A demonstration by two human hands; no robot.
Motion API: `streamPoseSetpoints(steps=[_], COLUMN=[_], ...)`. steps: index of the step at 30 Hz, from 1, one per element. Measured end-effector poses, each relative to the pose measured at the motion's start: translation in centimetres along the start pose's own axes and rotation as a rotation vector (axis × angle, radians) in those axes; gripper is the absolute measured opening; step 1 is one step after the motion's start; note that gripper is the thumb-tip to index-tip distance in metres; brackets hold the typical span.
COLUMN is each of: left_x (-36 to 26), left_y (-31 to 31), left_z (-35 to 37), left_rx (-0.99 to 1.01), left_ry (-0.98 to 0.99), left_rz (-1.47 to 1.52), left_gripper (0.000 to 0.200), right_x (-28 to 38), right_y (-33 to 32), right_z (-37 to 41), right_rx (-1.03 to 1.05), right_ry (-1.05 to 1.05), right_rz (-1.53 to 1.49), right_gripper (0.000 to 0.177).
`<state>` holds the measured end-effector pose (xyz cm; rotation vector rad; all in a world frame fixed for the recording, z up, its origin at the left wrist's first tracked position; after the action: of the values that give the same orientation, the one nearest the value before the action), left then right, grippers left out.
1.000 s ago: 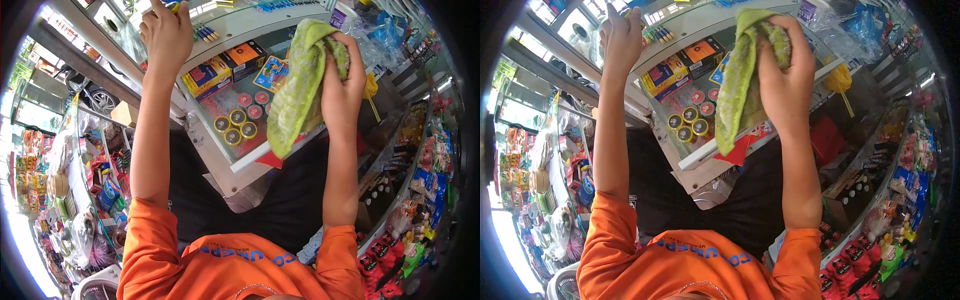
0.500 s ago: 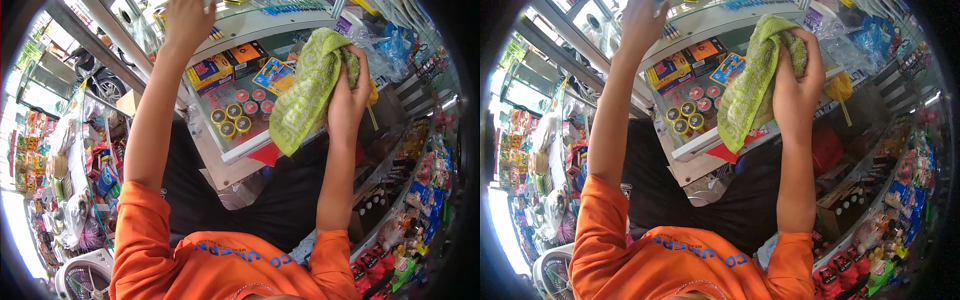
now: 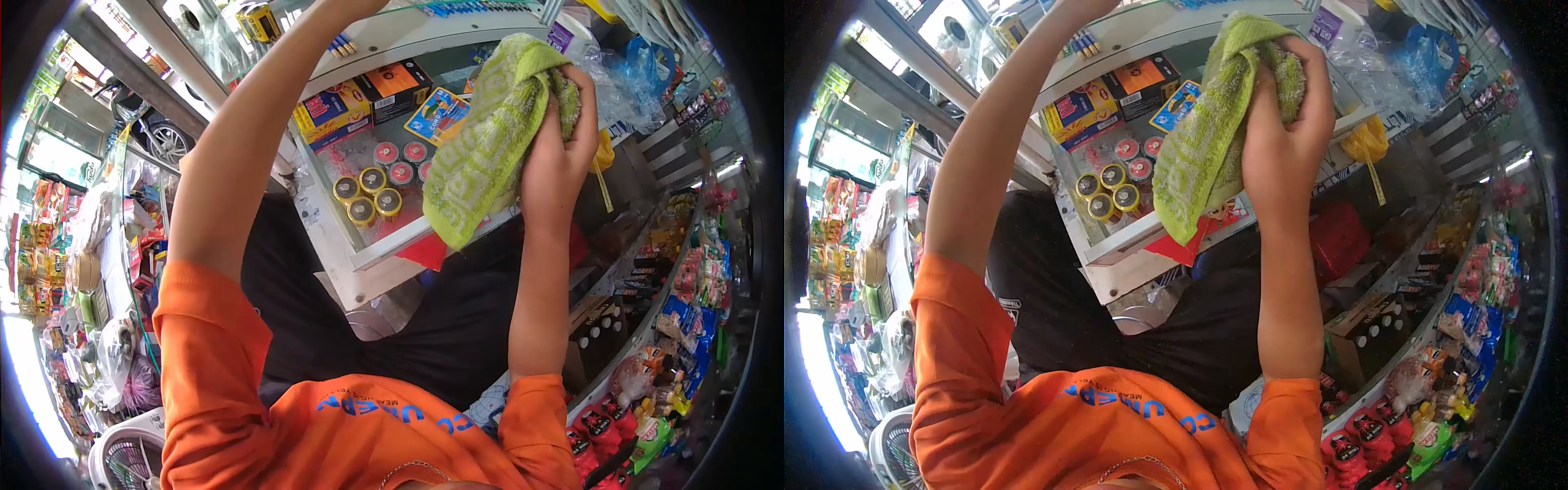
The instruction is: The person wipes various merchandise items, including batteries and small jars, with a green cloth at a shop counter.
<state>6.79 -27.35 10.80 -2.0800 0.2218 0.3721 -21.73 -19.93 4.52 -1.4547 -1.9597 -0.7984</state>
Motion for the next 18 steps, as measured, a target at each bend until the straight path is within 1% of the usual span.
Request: streamPoseSetpoints(steps=[1,2,3,4,6,7,8,9,10,11,12,13,14,16,17,18], left_x=[-0.4,-1.7,-3.0,-4.8,-8.3,-8.8,-9.0,-9.6,-9.7,-9.6,-9.5,-10.2,-9.5,-7.3,-5.9,-5.2], left_y=[-0.4,-0.9,-1.2,-1.8,-2.7,-2.0,-0.9,-0.1,0.7,0.7,0.2,-0.3,-0.2,-0.2,-0.5,-0.9], left_z=[0.9,2.5,4.4,6.5,10.6,12.4,14.2,15.5,16.5,17.5,18.5,19.2,19.1,18.2,17.9,18.3], left_rx=[-0.073,-0.062,-0.046,-0.040,0.203,0.159,0.116,0.009,-0.003,0.045,0.087,0.035,0.041,-0.046,-0.060,-0.080], left_ry=[0.053,0.008,-0.037,-0.029,-0.194,-0.142,-0.091,-0.092,-0.037,-0.051,-0.064,-0.097,-0.100,-0.235,-0.220,-0.214], left_rz=[0.195,0.430,0.669,0.684,0.847,0.924,0.999,1.006,1.059,1.003,0.944,1.014,1.020,1.282,1.298,1.299], left_gripper=[0.050,0.053,0.056,0.056,0.058,0.053,0.048,0.049,0.048,0.047,0.046,0.045,0.045,0.045,0.046,0.046], right_x=[0.0,0.0,-0.4,-0.4,0.2,0.7,0.5,0.2,-0.1,0.0,0.1,0.1,-0.2,-0.6,0.1,0.1], right_y=[0.5,0.7,0.8,0.7,1.5,2.3,2.9,3.0,3.0,3.0,3.1,3.3,3.9,6.2,7.6,8.5], right_z=[0.1,0.1,-0.2,0.0,0.7,0.8,0.6,0.3,0.1,-0.2,-0.8,-1.0,-0.5,0.9,1.8,2.2], right_rx=[-0.045,-0.096,-0.109,-0.112,0.051,0.096,0.101,0.060,0.015,0.003,-0.067,-0.131,-0.131,0.119,0.219,0.238], right_ry=[-0.064,-0.129,-0.303,-0.307,-0.442,-0.438,-0.491,-0.471,-0.449,-0.446,-0.346,-0.244,-0.240,-0.468,-0.453,-0.486], right_rz=[0.033,0.072,0.191,0.209,0.409,0.400,0.406,0.384,0.363,0.379,0.321,0.259,0.267,0.361,0.385,0.384], right_gripper=[0.017,0.017,0.018,0.018,0.018,0.016,0.023,0.024,0.024,0.024,0.024,0.024,0.024,0.026,0.028,0.029])
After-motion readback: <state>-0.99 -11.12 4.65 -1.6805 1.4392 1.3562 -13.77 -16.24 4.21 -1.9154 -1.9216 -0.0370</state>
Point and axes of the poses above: each hand's wrist, its own z-axis away from the middle knuckle, its own y-axis out of the palm, x = y × z, the point moved 1 cm from there along -z, towards the middle knuckle, and after that the axes turned 4 degrees about -z, right-handed, at the moved point
